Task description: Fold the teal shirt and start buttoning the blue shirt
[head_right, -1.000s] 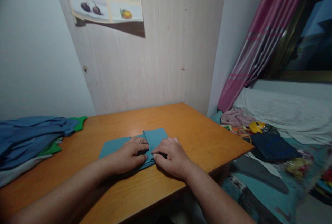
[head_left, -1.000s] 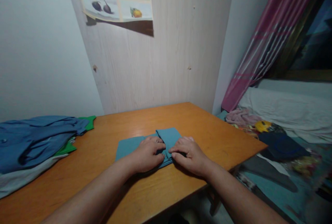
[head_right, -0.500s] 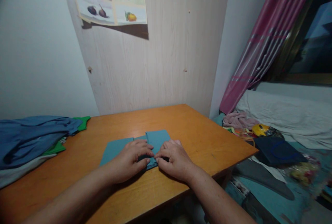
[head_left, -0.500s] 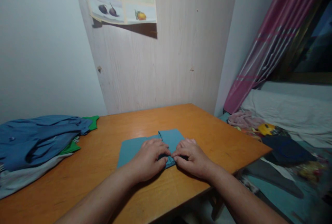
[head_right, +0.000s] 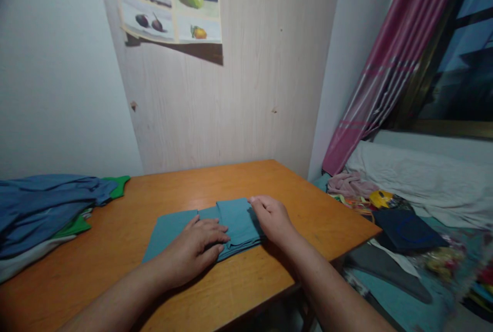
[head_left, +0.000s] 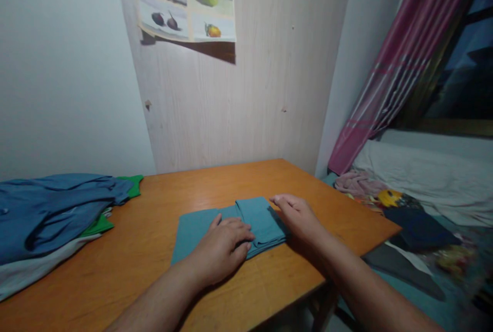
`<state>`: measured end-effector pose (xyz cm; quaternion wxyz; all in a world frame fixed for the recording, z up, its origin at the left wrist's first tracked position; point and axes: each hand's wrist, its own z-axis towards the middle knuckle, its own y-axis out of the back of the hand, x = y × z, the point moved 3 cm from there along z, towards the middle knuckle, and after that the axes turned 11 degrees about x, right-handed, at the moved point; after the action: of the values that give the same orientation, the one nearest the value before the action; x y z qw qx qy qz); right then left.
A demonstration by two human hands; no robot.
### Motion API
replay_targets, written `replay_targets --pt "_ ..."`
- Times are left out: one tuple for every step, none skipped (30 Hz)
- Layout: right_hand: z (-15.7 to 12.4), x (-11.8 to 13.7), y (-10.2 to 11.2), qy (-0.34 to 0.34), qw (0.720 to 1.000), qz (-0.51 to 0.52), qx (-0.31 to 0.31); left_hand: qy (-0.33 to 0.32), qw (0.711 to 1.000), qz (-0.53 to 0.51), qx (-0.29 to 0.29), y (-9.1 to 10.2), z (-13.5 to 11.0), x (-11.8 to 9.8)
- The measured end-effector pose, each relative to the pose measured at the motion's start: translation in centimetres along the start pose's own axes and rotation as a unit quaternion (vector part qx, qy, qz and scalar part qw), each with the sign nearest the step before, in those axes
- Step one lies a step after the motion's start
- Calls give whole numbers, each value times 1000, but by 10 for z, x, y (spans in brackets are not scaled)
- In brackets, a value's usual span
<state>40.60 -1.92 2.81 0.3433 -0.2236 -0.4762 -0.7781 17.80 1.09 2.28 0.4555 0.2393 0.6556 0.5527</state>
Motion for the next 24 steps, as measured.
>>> replay_targets --pt "7 2 -3 5 999 -27 20 -1 1000 2 -2 -1 0 0" --pt "13 6 -7 10 997 -55 44 -3 1000 3 -5 -1 0 1" --pt "18 10 -14 15 994 -83 71 -6 1000 5 -6 -2 -1 1" --pt "22 14 -22 20 989 -109 102 -9 1000 6 -9 -2 -1 0" --pt "25 19 -30 23 982 -133 133 -12 1000 7 -10 -2 -2 0" --pt "28 22 -39 24 974 -155 163 -17 1000 6 -11 -2 -2 -1" --pt "29 25 -48 23 966 -175 192 -21 1000 3 -11 -1 -3 -2" --pt "30 26 -57 18 957 -192 216 -26 1000 -2 -12 -1 -3 -4" --pt "30 26 -64 12 950 -206 235 -31 999 -10 -12 0 -4 -5" --pt "30 25 -69 4 944 -217 250 -37 999 -22 -12 1 -4 -7" --pt "29 24 -74 -4 938 -226 263 -42 998 -38 -11 3 -5 -8" --pt "28 22 -77 -11 933 -232 274 -44 997 -58 -11 5 -4 -9" --pt "27 20 -79 -17 929 -236 284 -45 995 -84 -10 8 -4 -8" --pt "25 19 -80 -22 925 -239 294 -44 992 -115 -15 12 -4 -7" --pt "24 19 -80 -27 921 -242 303 -39 988 -149 -30 17 -3 -5" --pt "23 19 -80 -31 918 -243 311 -30 981 -183 -55 23 -3 0" --pt "22 20 -80 -34 916 -245 317 -16 972 -216 -94 31 -3 6" --pt "22 21 -79 -37 913 -248 322 3 960 -241 -142 38 -4 13" --pt "22 23 -79 -39 911 -250 326 29 946 -261 -190 45 -6 23" --pt "22 24 -79 -41 909 -253 330 56 930 -278 -233 51 -8 33" --pt "21 25 -79 -43 906 -256 333 84 914 -294 -268 55 -11 44" --pt "21 26 -79 -45 905 -259 336 106 897 -310 -297 58 -13 55" --pt "21 26 -80 -47 903 -260 339 123 883 -325 -317 60 -15 66" --pt "21 26 -80 -49 902 -261 341 136 872 -331 -334 61 -16 75"
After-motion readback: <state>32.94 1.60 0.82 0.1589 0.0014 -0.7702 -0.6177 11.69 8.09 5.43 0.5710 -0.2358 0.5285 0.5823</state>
